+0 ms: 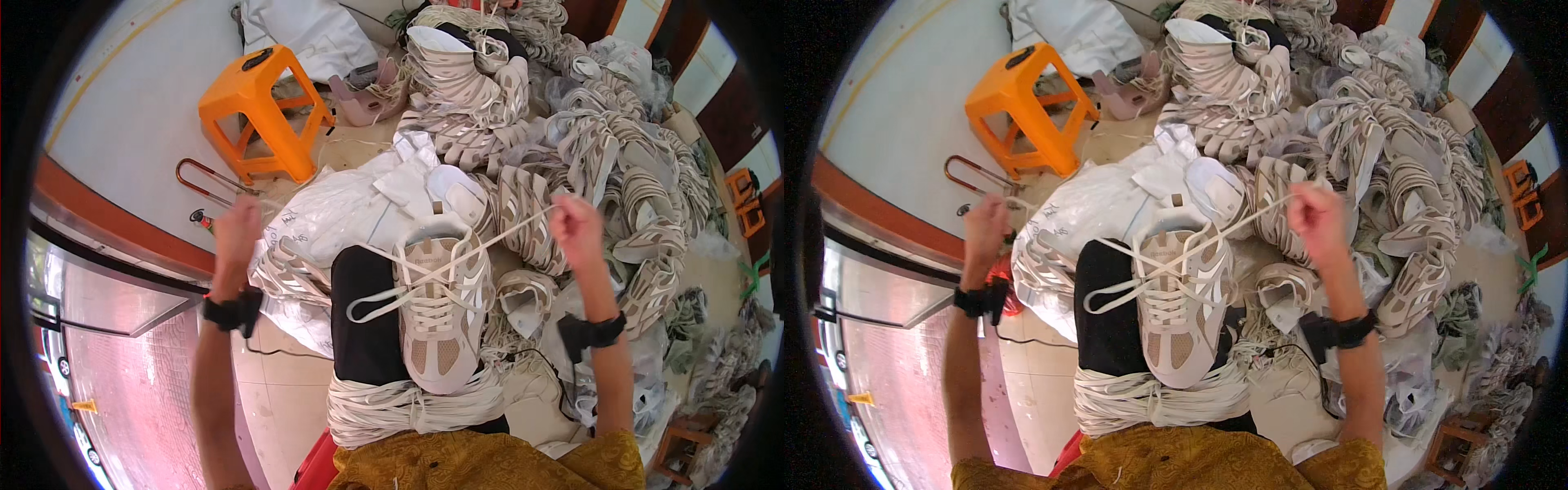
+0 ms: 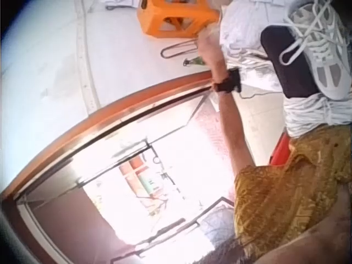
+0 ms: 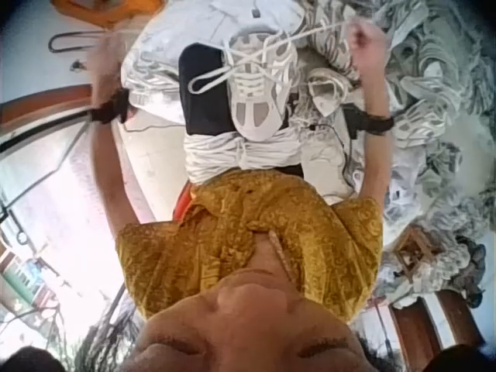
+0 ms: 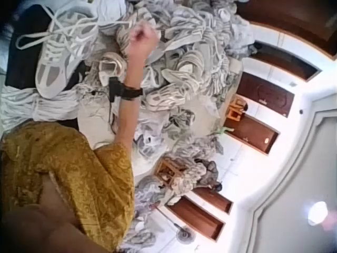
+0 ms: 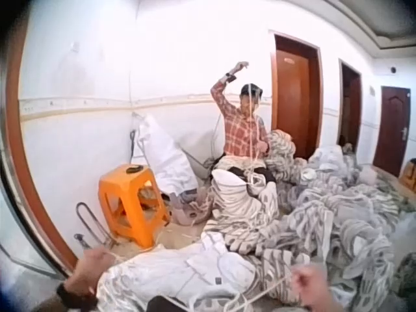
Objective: Lacing a white sneaker while sitting among a large pile of shoe components.
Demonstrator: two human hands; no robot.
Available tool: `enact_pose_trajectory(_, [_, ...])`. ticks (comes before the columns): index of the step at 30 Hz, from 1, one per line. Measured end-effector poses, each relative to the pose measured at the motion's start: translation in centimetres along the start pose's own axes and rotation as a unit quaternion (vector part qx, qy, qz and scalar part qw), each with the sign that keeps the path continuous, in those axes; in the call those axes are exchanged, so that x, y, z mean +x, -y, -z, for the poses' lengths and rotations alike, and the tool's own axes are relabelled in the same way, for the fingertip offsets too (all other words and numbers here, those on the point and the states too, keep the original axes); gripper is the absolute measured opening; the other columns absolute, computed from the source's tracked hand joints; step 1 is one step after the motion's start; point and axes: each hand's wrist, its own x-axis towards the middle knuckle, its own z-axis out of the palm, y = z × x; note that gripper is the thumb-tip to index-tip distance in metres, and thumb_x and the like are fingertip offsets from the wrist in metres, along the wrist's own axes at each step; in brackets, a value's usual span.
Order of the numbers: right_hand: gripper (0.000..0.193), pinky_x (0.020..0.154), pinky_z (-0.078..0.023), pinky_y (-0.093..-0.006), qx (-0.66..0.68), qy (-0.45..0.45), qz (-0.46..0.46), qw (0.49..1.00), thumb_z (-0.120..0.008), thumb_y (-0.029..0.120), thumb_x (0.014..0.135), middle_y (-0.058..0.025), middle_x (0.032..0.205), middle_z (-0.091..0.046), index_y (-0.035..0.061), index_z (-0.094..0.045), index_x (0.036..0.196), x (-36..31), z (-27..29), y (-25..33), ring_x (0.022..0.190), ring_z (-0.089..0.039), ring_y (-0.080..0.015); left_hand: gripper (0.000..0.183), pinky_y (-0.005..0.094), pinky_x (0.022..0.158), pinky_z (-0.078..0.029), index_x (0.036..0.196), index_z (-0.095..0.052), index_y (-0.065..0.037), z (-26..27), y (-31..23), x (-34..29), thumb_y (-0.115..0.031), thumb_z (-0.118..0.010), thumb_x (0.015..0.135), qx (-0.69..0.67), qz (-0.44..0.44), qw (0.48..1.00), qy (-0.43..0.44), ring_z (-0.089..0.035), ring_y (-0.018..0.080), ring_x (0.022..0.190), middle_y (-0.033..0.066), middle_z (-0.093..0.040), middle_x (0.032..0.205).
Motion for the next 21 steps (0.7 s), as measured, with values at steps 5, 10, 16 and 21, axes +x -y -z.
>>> enact_pose_trajectory(5, [0.016, 0.040, -0.031, -0.0210, 0.168, -0.112, -0.060, 0.978, -0.050, 0.015, 0.086, -0.0012, 0.062, -0.048, 0.0005, -0.054, 0.089, 1.4, 10.9, 1.5, 0.048, -0.040, -0.0091, 0.013, 0.0251, 0.034, -0.039, 0.073, -0.054, 0.000, 4.2, 11.1, 0.0, -0.009, -0.047, 0.078, -0.035, 0.252, 0.967, 0.009, -0.053, 0.0124, 0.043, 0.0040, -0.051, 0.054])
enact_pose_trajectory(10, [0.018, 0.043, -0.032, -0.0206, 0.205, -0.103, -0.025, 0.973, -0.047, 0.017, 0.088, -0.0007, 0.064, -0.049, 0.0008, -0.053, 0.094, 1.5, 18.8, 2.3, 0.051, -0.041, -0.0095, 0.020, 0.0238, 0.032, -0.040, 0.064, -0.051, -0.002, 5.3, 17.5, -1.4, -0.014, -0.046, 0.079, -0.060, 0.308, 0.949, 0.026, -0.053, 0.0133, 0.040, 0.0065, -0.050, 0.049])
enact_pose_trajectory(16, [0.018, 0.041, -0.031, -0.0205, 0.161, -0.178, 0.009, 0.971, -0.047, 0.016, 0.088, -0.0008, 0.063, -0.050, 0.0012, -0.052, 0.096, 0.7, 25.7, 3.8, 0.050, -0.041, -0.0089, 0.013, 0.0224, 0.036, -0.042, 0.074, -0.052, -0.003, 6.3, 18.0, -0.7, -0.014, -0.049, 0.080, -0.222, 0.384, 0.896, 0.007, -0.053, 0.0121, 0.047, 0.0048, -0.052, 0.060])
enact_pose_trajectory(21, [0.017, 0.040, -0.030, -0.0195, -0.077, -0.209, -0.043, 0.974, -0.055, 0.017, 0.081, 0.0009, 0.060, -0.050, 0.0010, -0.056, 0.086, 0.0, 22.9, 4.7, 0.047, -0.042, -0.0073, 0.014, 0.0202, 0.042, -0.044, 0.086, -0.054, -0.003, 6.0, 14.4, -0.5, -0.016, -0.051, 0.081, -0.417, 0.418, 0.806, -0.041, -0.058, 0.0122, 0.057, 0.0042, -0.055, 0.068])
